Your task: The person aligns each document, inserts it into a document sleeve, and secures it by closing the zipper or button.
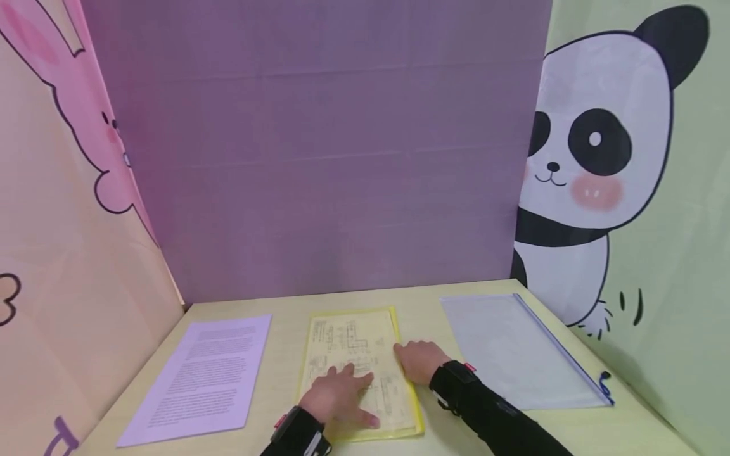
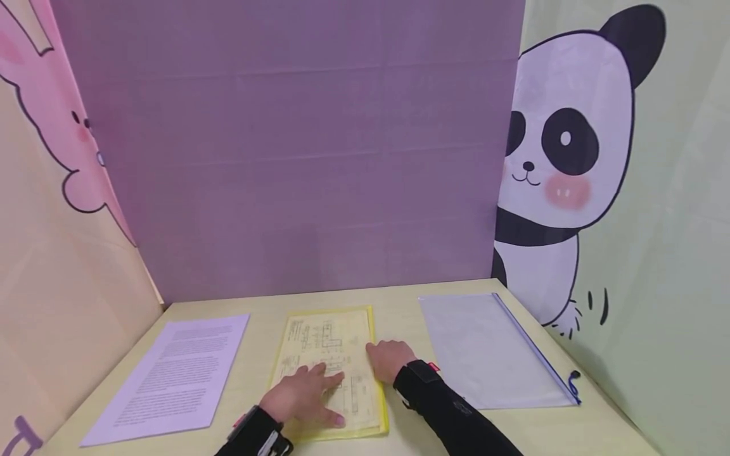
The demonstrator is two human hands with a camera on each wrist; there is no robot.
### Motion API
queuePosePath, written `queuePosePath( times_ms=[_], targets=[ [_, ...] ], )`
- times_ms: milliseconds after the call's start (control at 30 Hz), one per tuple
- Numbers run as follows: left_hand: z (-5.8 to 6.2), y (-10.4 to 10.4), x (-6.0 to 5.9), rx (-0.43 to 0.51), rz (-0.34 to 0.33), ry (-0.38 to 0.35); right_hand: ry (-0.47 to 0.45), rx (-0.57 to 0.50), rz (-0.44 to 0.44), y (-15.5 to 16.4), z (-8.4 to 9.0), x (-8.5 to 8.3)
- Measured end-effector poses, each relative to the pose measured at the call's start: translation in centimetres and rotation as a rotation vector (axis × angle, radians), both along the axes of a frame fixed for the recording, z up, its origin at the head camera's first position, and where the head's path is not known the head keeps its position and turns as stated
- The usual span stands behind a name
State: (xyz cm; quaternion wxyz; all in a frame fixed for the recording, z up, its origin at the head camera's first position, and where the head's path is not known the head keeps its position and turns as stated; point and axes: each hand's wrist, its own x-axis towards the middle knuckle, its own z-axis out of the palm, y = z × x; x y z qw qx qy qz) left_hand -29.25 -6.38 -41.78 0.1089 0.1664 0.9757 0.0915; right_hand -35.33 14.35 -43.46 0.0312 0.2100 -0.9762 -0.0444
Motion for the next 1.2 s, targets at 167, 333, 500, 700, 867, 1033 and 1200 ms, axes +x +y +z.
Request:
queuePosePath(
  times_ms=[167,333,500,700,867,1033,1200],
  targets=[
    [-0.1,0.0,0.1,0.007,-0.009,0.012,0.012,0.008,0.017,0.3,-0.4,-0.1],
    [-0.1,-0.1,0.2,0.002,-0.014,0.023,0.021,0.01,0.057,0.5,-0.3,0.3],
    [0.0,-0.1,0.1,-0.006,-0.011,0.016,0.018,0.014,0.075,0.6,-0.3,0.5],
    [0.1,-0.3,0.3,-0.007,-0.013,0.025,0.004,0.003,0.087,0.7,-0.6,0.5],
    [0.0,-0.2,0.2,-0.008,-0.008,0.026,-0.004,-0.006,0.09,0.7,-0.5,0.6],
    [0.1,0.0,0.1,-0.035,-0.004,0.017,-0.023,0.003,0.074,0.6,0.2,1.0],
    [0.3,0.1,-0.1,-0.045,0.01,0.001,-0.055,0.009,0.068,0.6,0.5,1.4]
  ],
)
